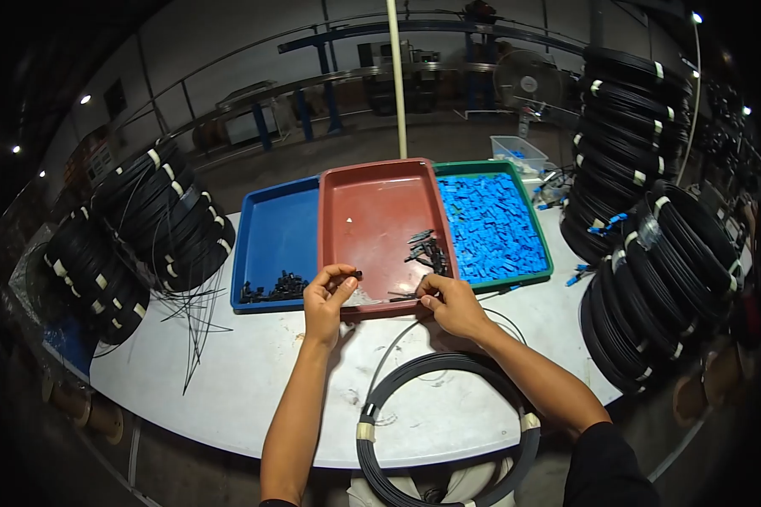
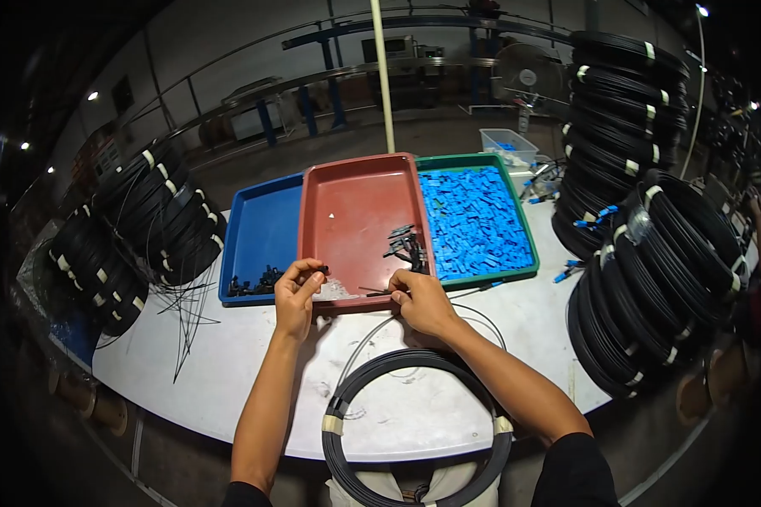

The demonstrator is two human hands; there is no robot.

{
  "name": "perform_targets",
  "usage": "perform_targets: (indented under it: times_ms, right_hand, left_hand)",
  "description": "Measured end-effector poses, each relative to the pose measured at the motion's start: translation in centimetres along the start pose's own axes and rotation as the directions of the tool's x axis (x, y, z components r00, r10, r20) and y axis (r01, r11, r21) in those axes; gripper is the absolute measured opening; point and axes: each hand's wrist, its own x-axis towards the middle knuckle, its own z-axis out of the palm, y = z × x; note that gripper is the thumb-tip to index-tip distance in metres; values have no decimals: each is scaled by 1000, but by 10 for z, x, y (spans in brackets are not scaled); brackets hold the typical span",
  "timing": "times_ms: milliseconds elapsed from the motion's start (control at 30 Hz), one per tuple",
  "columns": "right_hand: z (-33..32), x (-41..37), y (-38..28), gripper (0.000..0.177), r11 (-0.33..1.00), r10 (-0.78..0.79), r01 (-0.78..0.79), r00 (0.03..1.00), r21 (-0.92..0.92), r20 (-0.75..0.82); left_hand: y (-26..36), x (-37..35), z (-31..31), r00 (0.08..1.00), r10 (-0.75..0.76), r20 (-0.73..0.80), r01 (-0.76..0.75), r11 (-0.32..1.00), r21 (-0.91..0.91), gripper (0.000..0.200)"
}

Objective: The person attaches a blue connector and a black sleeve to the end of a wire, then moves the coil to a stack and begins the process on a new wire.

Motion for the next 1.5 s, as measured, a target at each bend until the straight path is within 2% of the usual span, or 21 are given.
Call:
perform_targets:
  times_ms: [67,200,267,400,500,600,667,733,767,800,833,900,1000,1067,1133,1200,1300,1333,1400,1467,1500]
  right_hand:
    - [-15,-11,-1,9,989,81,-76,996,126,-32]
    - [-27,-28,13,10,989,77,-67,994,129,-72]
    - [-28,-34,17,9,987,77,-63,992,145,-96]
    - [-28,-38,18,11,992,57,-46,994,116,-88]
    - [-27,-38,21,10,997,-24,31,995,76,-92]
    - [-25,-40,20,9,996,-50,57,994,64,-97]
    - [-26,-40,20,8,995,-93,95,992,15,-82]
    - [-27,-37,17,7,990,-136,138,985,16,-104]
    - [-27,-34,13,6,989,-143,145,984,12,-108]
    - [-27,-31,10,7,989,-143,145,983,8,-114]
    - [-25,-26,7,6,984,-177,175,976,-25,-130]
    - [-15,-11,4,6,985,-165,168,980,22,-110]
    - [8,14,-6,5,981,-146,153,987,116,-64]
    - [28,29,-18,5,970,-144,151,988,189,-53]
    - [44,36,-42,4,983,-128,132,991,128,-38]
    - [63,38,-56,3,987,-75,77,997,138,-25]
    - [88,39,-71,5,960,-275,277,961,52,-32]
    - [97,39,-76,6,975,-196,194,980,105,13]
    - [119,43,-70,6,952,-296,295,955,88,9]
    - [133,45,-69,6,959,-279,274,958,72,60]
    - [137,46,-67,6,964,-264,259,959,55,107]
  left_hand:
    - [-8,-10,13,1000,-20,9,20,1000,24,20]
    - [-19,-29,33,995,-43,87,26,982,188,18]
    - [-24,-36,40,991,-102,87,85,981,175,19]
    - [-18,-43,52,986,-108,129,66,954,293,19]
    - [-22,-42,54,983,-50,174,-14,938,346,18]
    - [-12,-42,59,977,-96,191,-1,891,454,16]
    - [-18,-43,54,978,-149,147,82,918,387,16]
    - [-4,-41,47,979,-138,152,52,884,465,17]
    - [0,-40,39,981,-65,185,-40,859,511,18]
    - [10,-39,31,978,-85,190,-28,851,524,18]
    - [16,-37,17,972,-50,230,-98,802,589,19]
    - [28,-32,-15,952,-17,306,-209,694,689,18]
    - [35,-22,-78,944,104,312,-323,481,815,17]
    - [46,-17,-119,965,105,241,-263,393,881,16]
    - [58,-10,-154,993,59,104,-117,304,945,18]
    - [62,0,-183,995,19,-98,83,389,917,19]
    - [62,14,-219,991,116,-62,32,247,968,19]
    - [61,17,-223,991,117,-65,34,250,968,19]
    - [59,21,-229,992,106,-66,48,159,986,18]
    - [49,28,-240,996,92,-20,4,168,986,14]
    - [48,31,-241,993,97,66,-75,90,993,16]
